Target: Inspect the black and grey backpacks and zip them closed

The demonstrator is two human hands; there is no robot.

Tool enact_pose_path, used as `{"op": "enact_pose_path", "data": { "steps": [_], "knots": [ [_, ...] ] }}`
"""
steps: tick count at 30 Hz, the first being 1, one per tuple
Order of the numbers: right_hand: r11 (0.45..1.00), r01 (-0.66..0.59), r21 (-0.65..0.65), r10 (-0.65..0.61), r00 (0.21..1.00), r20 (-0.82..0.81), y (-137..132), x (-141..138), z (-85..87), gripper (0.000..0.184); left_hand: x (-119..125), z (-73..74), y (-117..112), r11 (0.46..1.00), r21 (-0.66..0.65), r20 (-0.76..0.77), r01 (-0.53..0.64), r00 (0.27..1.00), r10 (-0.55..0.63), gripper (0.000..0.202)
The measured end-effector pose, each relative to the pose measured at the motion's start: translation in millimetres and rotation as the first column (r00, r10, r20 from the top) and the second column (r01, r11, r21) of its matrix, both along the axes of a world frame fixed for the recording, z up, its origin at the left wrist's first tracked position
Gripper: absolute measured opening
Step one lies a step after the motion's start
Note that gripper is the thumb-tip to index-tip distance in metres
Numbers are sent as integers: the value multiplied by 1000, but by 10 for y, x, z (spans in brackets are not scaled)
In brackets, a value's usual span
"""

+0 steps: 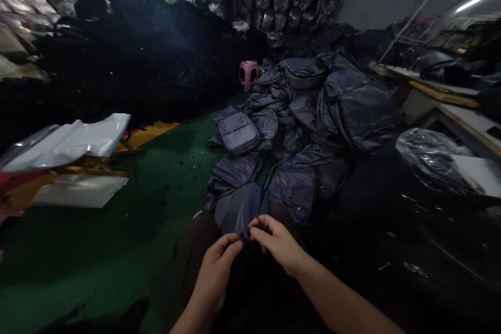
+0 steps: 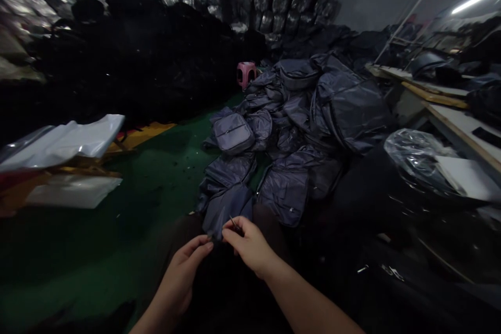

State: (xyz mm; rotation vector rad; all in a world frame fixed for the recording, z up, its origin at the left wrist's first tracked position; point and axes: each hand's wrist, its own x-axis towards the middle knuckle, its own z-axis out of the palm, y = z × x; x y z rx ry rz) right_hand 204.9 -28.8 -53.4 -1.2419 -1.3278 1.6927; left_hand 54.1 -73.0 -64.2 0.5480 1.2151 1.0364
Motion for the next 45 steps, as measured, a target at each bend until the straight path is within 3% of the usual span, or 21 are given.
{"op": "enact_pose_path", "data": {
  "steps": [5, 9, 14, 22, 28, 39, 45],
  "knots": [
    [986, -44, 161, 11, 980, 200, -73, 98, 84, 20, -13, -24, 10, 996, -22, 87, -85, 992, 86, 25],
    [967, -88, 239, 3, 942, 335, -92, 119, 102, 17, -13, -46, 8, 996, -9, 72, -89, 993, 89, 27],
    [960, -76, 268, -18, 943, 333, -85, 75, 102, 13, 0, -46, 2, 997, 10, -49, -71, 996, 71, 31],
    [954, -50, 297, -66, 928, 367, -122, 47, 138, 9, 9, -4, -2, 998, 12, -33, -61, 998, 61, 31],
    [938, -33, 345, -87, 941, 327, -129, 15, 138, 7, 79, 109, -8, 999, 0, -15, -40, 999, 40, 25],
    [951, 2, 308, -85, 963, 256, -114, 4, 86, 10, 84, 123, -8, 1000, 9, -48, -23, 999, 24, 25],
    [987, 37, 158, -65, 983, 174, -91, 37, 40, 16, 88, 152, -6, 998, 69, -112, 2, 994, 6, 26]
  ]
}}
